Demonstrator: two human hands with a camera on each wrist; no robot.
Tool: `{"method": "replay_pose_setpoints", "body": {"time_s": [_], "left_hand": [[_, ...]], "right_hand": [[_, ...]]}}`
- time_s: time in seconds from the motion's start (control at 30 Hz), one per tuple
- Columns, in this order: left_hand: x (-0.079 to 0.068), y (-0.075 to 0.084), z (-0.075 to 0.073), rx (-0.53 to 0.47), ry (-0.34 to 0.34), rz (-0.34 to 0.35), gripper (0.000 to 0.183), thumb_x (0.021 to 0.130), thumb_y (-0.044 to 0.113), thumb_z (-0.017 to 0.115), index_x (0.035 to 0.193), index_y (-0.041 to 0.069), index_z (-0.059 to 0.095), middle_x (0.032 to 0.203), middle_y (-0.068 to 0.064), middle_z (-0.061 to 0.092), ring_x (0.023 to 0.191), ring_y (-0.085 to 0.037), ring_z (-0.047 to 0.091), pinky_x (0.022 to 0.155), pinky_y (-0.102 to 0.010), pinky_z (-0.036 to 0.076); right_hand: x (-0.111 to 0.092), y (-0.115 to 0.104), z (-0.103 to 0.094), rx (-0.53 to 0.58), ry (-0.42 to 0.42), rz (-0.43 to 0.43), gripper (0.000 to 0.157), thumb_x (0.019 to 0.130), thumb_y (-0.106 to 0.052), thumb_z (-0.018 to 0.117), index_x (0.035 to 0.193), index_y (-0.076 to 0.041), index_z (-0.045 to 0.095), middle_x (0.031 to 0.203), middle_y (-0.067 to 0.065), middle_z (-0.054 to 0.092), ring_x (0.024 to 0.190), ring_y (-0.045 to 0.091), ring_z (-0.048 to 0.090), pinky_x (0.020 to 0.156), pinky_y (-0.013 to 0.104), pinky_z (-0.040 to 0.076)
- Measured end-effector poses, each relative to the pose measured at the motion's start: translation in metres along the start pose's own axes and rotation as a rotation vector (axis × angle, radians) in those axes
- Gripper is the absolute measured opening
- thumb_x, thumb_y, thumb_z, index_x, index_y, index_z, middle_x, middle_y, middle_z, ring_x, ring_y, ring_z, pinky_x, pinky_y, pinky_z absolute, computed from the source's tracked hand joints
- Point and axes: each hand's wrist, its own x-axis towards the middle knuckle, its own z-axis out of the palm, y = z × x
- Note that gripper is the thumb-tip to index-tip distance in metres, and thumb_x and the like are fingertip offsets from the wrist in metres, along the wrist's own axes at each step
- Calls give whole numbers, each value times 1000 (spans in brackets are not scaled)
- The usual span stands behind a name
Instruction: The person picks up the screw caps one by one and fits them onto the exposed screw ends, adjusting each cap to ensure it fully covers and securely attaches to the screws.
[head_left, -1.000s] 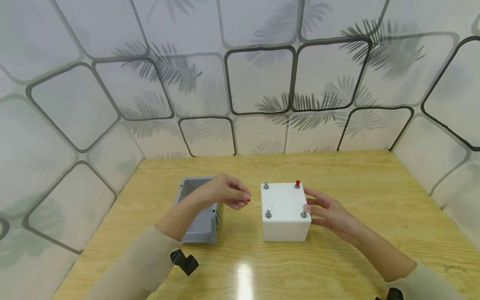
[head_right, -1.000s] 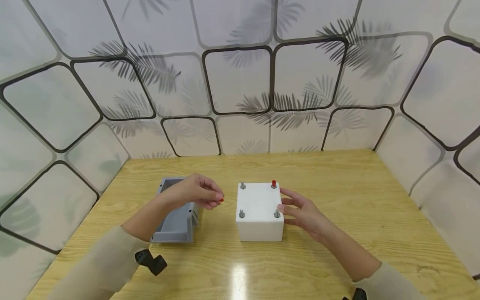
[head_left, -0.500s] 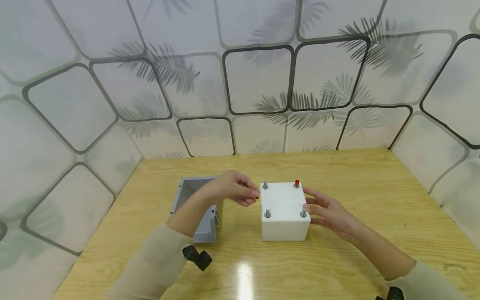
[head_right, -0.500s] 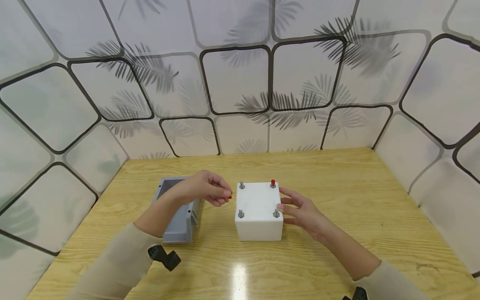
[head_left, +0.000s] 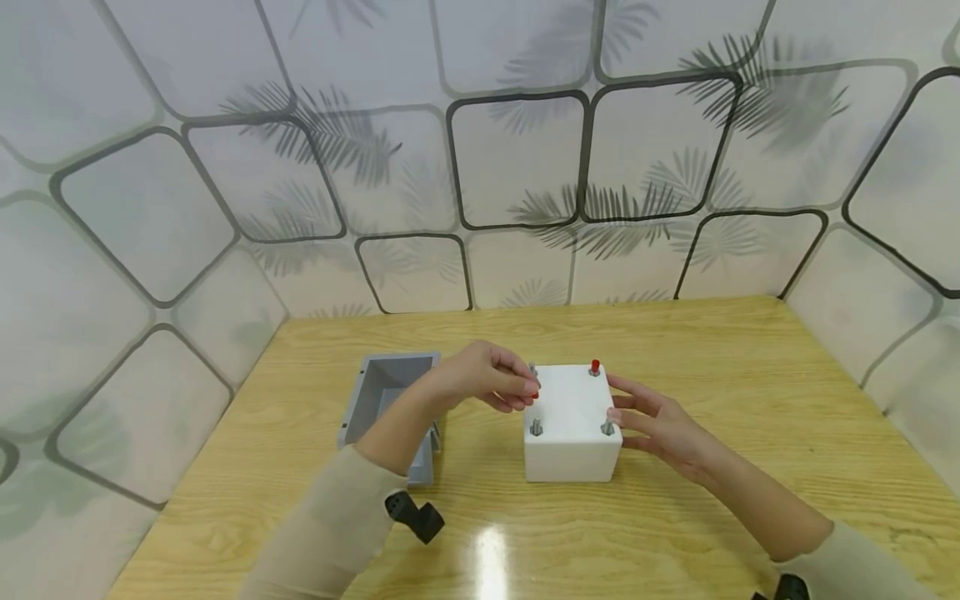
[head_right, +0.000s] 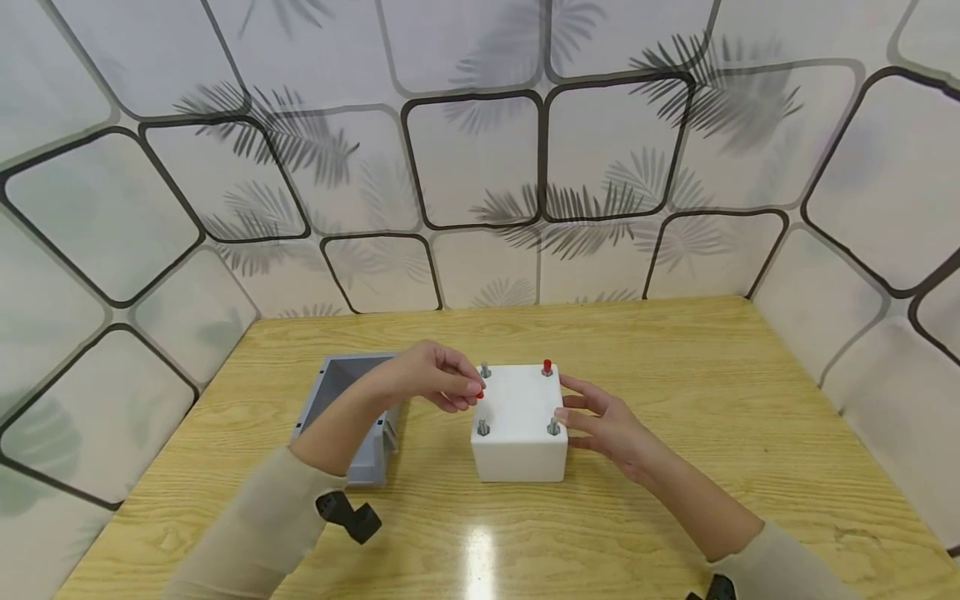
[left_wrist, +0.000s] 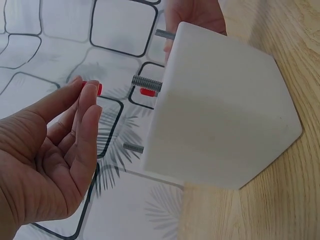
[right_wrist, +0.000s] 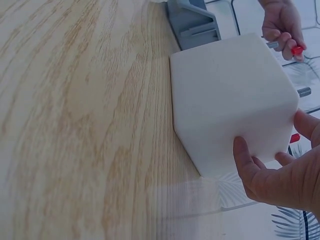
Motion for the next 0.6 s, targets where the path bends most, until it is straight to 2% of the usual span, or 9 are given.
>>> {"method": "replay_pose_setpoints", "body": {"time_s": [0.13, 0.33, 0.6], "left_hand": [[4, 6, 6, 12, -8, 24, 16, 86, 12, 69, 98, 1, 69, 79, -4, 69, 69, -11, 65, 71, -34, 58], [14, 11, 16, 16, -16, 19, 17, 86, 12, 70, 98, 1, 70, 79, -4, 69, 68, -12, 65, 72, -35, 58], [22, 14, 25, -1, -12, 17, 16, 87, 9, 68, 99, -2, 68, 77, -3, 68, 66, -11, 64, 70, -33, 58]], "right_hand": [[-1, 0, 0, 6, 5, 2, 72, 94, -20, 59, 151, -8, 18, 144, 27, 28, 110, 18, 55, 91, 37, 52], [-1, 2, -1, 7, 17, 20, 72, 95, -21, 59, 152, -9, 17, 145, 27, 27, 110, 19, 56, 91, 38, 52], [-1, -1, -2, 10, -8, 21, 73, 95, -22, 59, 152, -9, 15, 145, 27, 26, 111, 22, 56, 92, 40, 51]]}}
